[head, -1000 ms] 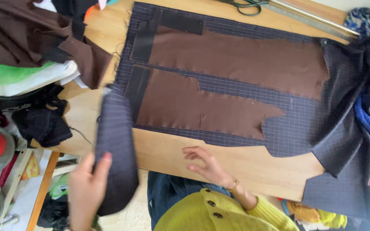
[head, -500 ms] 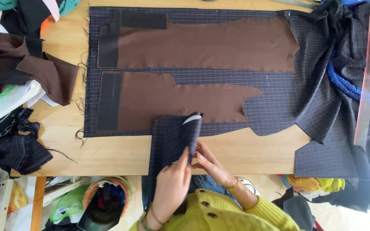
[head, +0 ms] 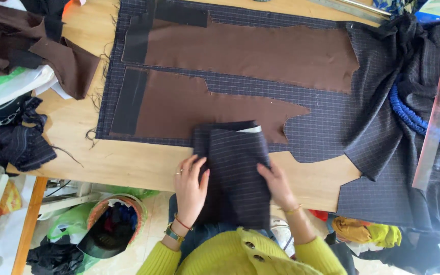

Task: The person places a newspaper on a table, lays a piece of dark patterned fabric over it, and smooths it out. They then use a pair of scissors to cut the fabric along the edge of a brown paper pattern placed on top.

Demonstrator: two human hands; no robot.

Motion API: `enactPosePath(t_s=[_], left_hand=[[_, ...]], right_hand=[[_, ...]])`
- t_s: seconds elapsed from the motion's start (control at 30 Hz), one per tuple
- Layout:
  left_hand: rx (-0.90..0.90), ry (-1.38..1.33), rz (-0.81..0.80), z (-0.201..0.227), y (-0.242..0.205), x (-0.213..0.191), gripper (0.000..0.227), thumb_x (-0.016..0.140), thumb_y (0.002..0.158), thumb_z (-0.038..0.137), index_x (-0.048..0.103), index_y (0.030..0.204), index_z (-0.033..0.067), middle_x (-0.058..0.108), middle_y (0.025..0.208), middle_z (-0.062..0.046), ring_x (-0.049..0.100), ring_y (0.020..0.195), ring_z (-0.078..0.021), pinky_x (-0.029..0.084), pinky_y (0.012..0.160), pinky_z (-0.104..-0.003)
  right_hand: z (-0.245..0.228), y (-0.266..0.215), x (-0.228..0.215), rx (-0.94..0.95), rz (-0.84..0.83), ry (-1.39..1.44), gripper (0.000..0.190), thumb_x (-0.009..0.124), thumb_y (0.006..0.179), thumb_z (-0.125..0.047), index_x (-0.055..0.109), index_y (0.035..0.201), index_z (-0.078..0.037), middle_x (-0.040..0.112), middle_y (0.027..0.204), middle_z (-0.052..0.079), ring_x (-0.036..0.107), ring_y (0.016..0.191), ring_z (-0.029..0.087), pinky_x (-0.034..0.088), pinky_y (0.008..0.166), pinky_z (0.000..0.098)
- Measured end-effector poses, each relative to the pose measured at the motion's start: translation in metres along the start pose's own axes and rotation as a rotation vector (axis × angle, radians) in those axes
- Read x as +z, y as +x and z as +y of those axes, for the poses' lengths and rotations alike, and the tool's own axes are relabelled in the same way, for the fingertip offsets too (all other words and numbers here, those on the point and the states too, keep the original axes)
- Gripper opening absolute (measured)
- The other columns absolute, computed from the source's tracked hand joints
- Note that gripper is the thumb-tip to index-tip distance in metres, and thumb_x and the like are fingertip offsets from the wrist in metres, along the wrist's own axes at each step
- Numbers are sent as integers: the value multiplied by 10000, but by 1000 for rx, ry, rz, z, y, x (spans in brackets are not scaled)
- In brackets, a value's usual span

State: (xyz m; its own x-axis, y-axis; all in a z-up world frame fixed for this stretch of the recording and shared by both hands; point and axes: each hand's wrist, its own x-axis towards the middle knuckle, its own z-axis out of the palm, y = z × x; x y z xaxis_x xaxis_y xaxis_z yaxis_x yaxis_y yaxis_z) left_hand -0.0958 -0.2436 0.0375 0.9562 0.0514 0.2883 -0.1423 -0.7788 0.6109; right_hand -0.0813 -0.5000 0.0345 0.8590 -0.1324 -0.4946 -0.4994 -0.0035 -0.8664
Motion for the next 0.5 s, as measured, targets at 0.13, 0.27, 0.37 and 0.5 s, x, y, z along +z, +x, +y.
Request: enactPosePath(t_s=[0.13, 0.27, 0.37, 0.5], left_hand=[[-109, -67, -37, 23, -23, 22, 387, 688, 965, 291, 631, 1320, 148, 627, 1281, -151, 601, 1213, -383, 503, 943, -492], [-11, -128, -205, 52, -41, 53, 492, 711, 925, 243, 563, 1387, 156, 605, 1336, -156, 612, 1213, -376, 500, 933, -485], [62, -137, -297, 75, -44, 73, 482, 694, 944, 286, 557, 1395, 184, 594, 1353, -113, 612, 1235, -328, 505, 918, -461], [96, -129, -414, 98, -44, 97, 469, 672, 965, 308, 560, 1403, 185, 549, 1375, -151, 608, 1179, -386, 512, 868, -502]], right_hand=[[5, 25, -94, -96, 30, 40, 346, 702, 954, -155, 683, 1298, -119, 724, 979, 103, 714, 870, 203, 616, 739, 373], [-1, 25, -166, -138, 125, -34, 348, 693, 982, -167, 655, 1323, -113, 715, 934, 74, 705, 800, 175, 609, 688, 336], [32, 40, -215, -317, 277, -266, 408, 710, 990, -138, 593, 1368, -39, 703, 984, 134, 678, 860, 204, 581, 750, 338], [21, 6, -196, -735, 567, -936, 518, 855, 858, -234, 635, 1279, -28, 627, 1156, 230, 612, 1126, 436, 487, 1005, 546]])
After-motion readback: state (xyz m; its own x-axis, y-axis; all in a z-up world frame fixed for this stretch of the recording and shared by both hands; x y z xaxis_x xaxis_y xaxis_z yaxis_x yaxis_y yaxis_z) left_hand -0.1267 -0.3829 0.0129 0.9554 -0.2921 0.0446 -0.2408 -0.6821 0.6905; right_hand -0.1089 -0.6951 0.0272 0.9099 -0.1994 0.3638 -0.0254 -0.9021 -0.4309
